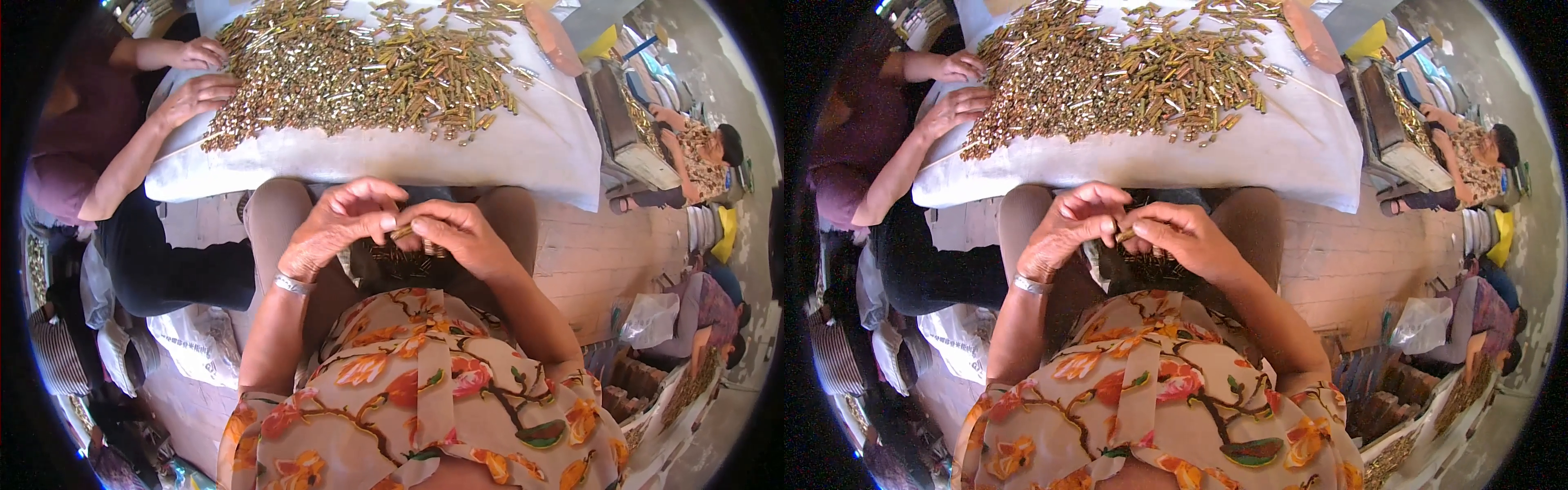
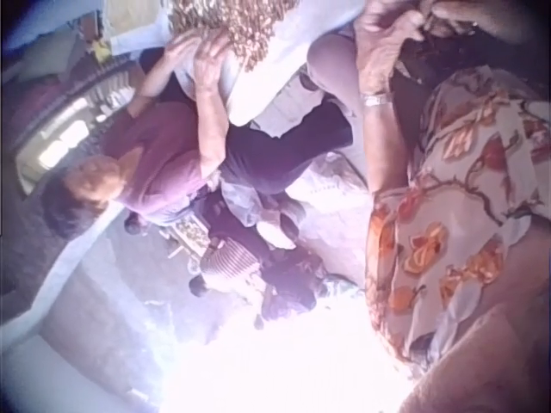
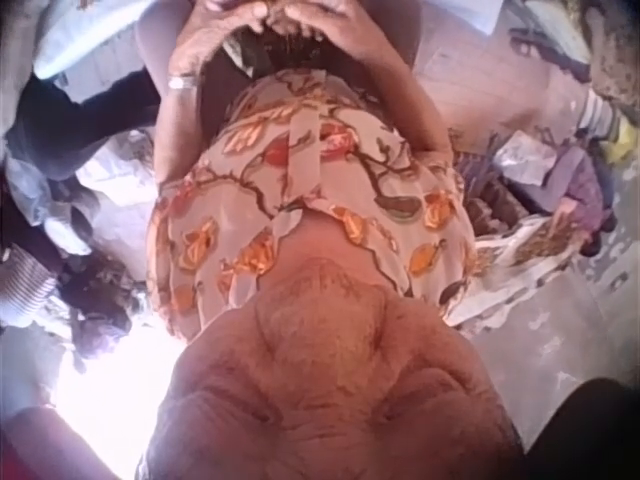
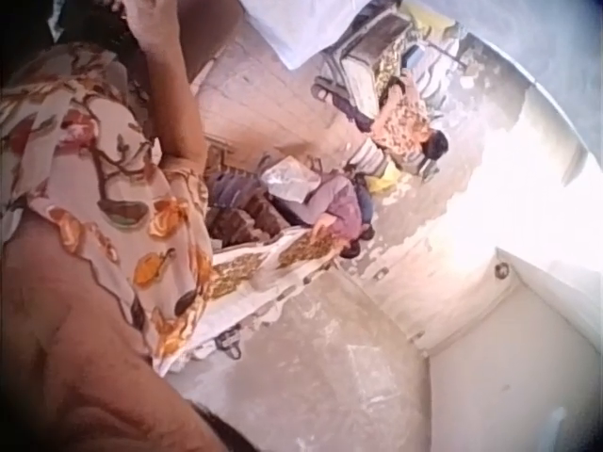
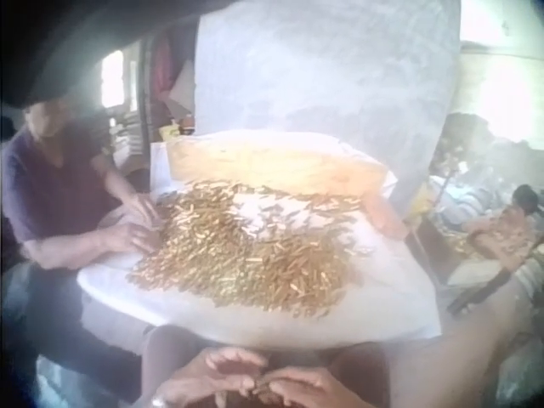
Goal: The person sorts through small metal components by hand on a work surface.
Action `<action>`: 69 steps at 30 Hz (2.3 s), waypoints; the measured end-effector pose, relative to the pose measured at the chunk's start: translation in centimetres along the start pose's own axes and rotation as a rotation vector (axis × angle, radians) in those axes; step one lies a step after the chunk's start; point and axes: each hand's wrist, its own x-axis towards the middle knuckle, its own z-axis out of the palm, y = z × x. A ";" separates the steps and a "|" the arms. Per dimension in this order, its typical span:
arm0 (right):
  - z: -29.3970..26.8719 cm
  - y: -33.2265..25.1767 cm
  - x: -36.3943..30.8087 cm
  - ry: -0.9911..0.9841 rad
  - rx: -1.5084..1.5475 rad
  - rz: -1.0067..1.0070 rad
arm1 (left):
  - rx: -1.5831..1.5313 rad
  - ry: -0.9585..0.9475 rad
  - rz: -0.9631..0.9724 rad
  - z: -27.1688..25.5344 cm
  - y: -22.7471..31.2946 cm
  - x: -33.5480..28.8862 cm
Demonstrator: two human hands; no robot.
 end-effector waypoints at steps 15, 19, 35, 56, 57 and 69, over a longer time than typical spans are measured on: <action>-15.1 2.2 5.9 0.460 -1.688 -0.323 | 1.429 0.497 0.447 1.8 -3.1 13.6; -14.5 2.2 5.4 0.395 -1.740 -0.431 | 1.410 0.498 0.533 1.5 -3.3 12.6; -2.1 -0.8 1.0 0.451 -0.174 -0.146 | -0.275 0.306 0.090 3.0 -2.4 2.2; 2.2 -1.6 -0.3 0.513 -0.588 -0.389 | -0.146 0.390 0.277 5.0 -2.6 -0.8; 2.1 -1.5 -0.3 0.511 -0.588 -0.389 | -0.102 0.396 0.312 5.0 -2.7 -0.8; 2.0 -1.2 -0.4 0.488 -0.514 -0.297 | 0.167 0.441 0.406 4.9 -2.1 -0.9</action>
